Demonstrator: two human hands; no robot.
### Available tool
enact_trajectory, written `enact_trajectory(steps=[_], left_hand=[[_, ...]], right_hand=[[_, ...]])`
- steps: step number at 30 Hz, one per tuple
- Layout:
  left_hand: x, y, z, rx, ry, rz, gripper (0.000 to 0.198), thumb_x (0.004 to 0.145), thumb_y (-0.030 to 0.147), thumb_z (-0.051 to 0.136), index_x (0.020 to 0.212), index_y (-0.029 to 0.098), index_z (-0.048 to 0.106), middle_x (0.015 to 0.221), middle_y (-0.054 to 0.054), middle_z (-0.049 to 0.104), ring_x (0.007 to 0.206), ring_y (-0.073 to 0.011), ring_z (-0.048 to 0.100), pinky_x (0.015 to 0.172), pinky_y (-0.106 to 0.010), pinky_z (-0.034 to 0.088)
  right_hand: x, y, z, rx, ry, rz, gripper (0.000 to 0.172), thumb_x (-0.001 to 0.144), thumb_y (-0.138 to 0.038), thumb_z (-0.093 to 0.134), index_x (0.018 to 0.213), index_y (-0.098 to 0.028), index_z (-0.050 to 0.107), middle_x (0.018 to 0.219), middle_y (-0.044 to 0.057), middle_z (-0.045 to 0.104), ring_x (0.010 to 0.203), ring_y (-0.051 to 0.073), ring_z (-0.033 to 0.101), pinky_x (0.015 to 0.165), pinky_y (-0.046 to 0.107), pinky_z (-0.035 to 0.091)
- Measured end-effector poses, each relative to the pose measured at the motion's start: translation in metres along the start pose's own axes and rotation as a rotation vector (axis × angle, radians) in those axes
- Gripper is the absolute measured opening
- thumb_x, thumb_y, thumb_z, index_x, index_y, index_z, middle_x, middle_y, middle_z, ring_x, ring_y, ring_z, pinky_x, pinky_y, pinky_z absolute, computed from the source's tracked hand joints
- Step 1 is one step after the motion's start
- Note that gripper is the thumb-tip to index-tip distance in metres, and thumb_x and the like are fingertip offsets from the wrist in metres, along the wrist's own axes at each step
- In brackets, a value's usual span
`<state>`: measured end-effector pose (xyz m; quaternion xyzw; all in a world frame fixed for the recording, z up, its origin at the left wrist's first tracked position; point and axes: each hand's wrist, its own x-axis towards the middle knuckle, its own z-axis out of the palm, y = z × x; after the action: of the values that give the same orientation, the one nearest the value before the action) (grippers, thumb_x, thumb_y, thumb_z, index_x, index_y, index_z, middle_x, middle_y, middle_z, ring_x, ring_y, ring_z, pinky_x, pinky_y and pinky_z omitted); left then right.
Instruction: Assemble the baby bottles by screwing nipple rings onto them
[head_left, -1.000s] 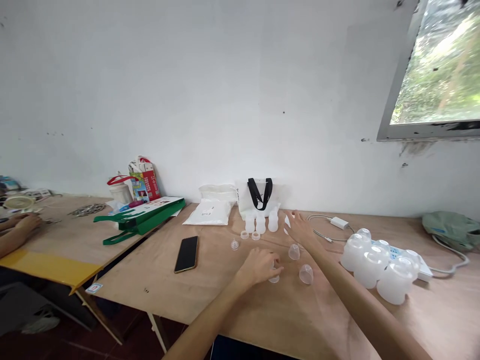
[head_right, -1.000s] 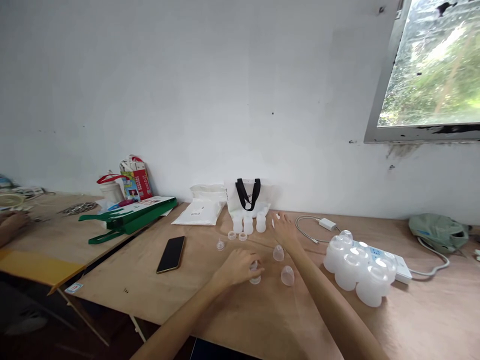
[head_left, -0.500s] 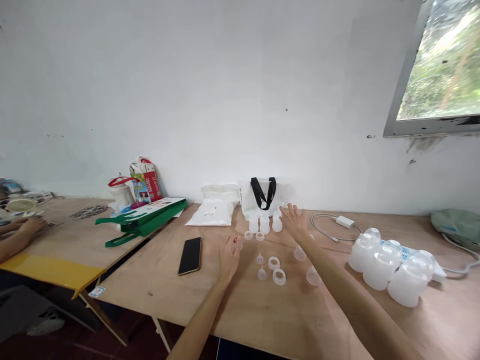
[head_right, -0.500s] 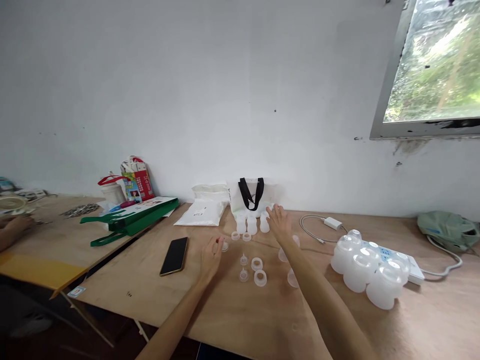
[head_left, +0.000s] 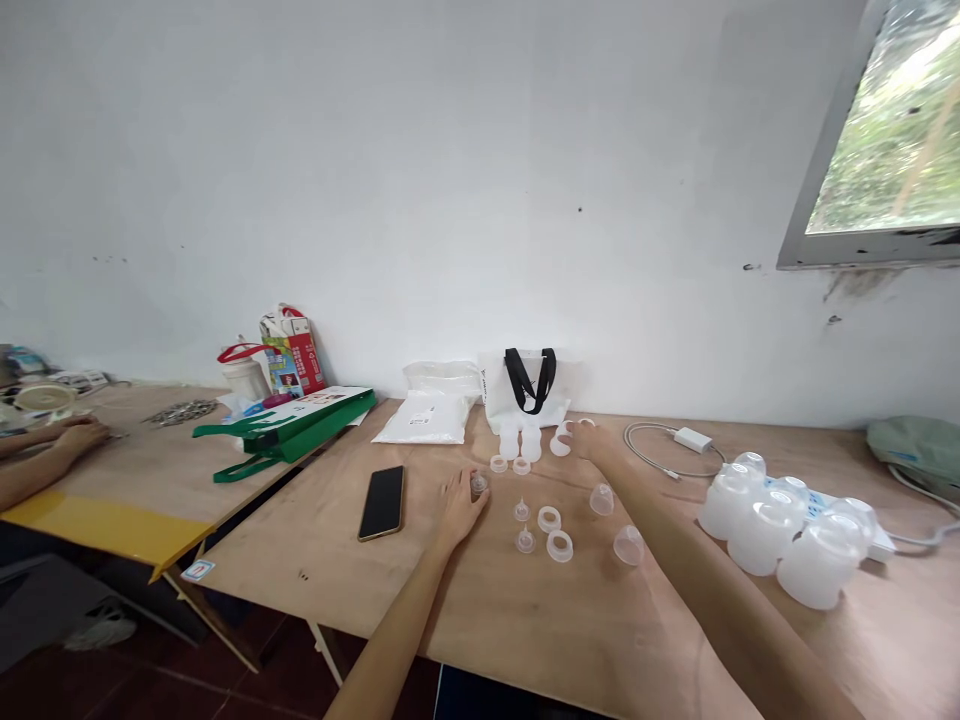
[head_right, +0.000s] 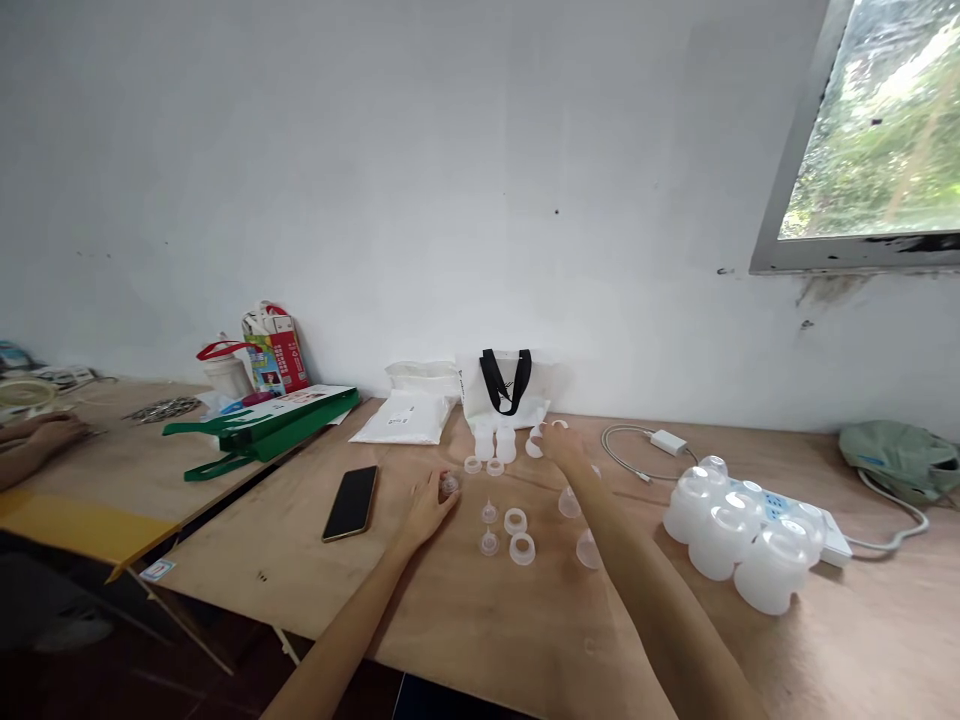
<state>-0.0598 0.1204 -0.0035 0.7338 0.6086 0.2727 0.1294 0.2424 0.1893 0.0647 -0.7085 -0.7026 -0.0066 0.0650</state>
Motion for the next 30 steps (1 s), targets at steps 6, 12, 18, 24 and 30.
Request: enact_trajectory(steps=[6, 12, 18, 24, 30], left_hand=[[-0.001, 0.000, -0.002, 0.030, -0.021, 0.027, 0.034, 0.095, 0.031, 0.055, 0.127, 0.022, 0.057, 0.134, -0.014, 0.066, 0.130, -0.0330, 0.057, 0.113, -0.048, 0.040], [-0.006, 0.006, 0.001, -0.012, -0.019, 0.003, 0.040, 0.093, 0.031, 0.055, 0.133, 0.022, 0.053, 0.139, -0.015, 0.063, 0.134, -0.0337, 0.054, 0.117, -0.051, 0.035], [-0.025, 0.014, -0.003, -0.099, 0.028, -0.069, 0.061, 0.092, 0.030, 0.059, 0.147, 0.016, 0.037, 0.154, -0.019, 0.049, 0.145, -0.0337, 0.045, 0.121, -0.050, 0.034], [-0.062, 0.038, -0.001, -0.387, 0.186, -0.073, 0.057, 0.100, 0.041, 0.049, 0.151, 0.025, 0.030, 0.155, -0.014, 0.048, 0.143, -0.0285, 0.047, 0.118, -0.046, 0.042], [-0.084, 0.059, 0.014, -0.459, 0.201, 0.064, 0.040, 0.101, 0.040, 0.046, 0.139, 0.027, 0.045, 0.137, -0.010, 0.060, 0.128, -0.0246, 0.058, 0.112, -0.043, 0.046]], right_hand=[[-0.020, 0.030, -0.037, 0.096, 0.039, -0.142, 0.034, 0.105, -0.043, 0.048, 0.116, -0.021, 0.071, 0.124, 0.011, 0.065, 0.108, 0.027, 0.067, 0.095, 0.043, 0.051], [-0.087, 0.050, -0.061, 0.160, 0.035, -0.404, 0.037, 0.097, -0.060, 0.053, 0.111, -0.034, 0.075, 0.125, 0.006, 0.070, 0.104, 0.031, 0.068, 0.091, 0.041, 0.053], [-0.124, 0.046, -0.040, 0.232, -0.065, -0.675, 0.033, 0.093, -0.056, 0.060, 0.090, -0.030, 0.081, 0.128, 0.008, 0.071, 0.113, 0.034, 0.066, 0.103, 0.050, 0.048], [-0.134, 0.040, -0.035, 0.252, -0.038, -0.607, 0.025, 0.084, -0.056, 0.070, 0.091, -0.034, 0.080, 0.129, 0.005, 0.071, 0.112, 0.034, 0.067, 0.103, 0.052, 0.047], [-0.155, 0.033, -0.042, 0.335, 0.023, -0.495, 0.024, 0.090, -0.055, 0.067, 0.095, -0.033, 0.077, 0.146, 0.001, 0.059, 0.115, 0.033, 0.065, 0.105, 0.052, 0.047]])
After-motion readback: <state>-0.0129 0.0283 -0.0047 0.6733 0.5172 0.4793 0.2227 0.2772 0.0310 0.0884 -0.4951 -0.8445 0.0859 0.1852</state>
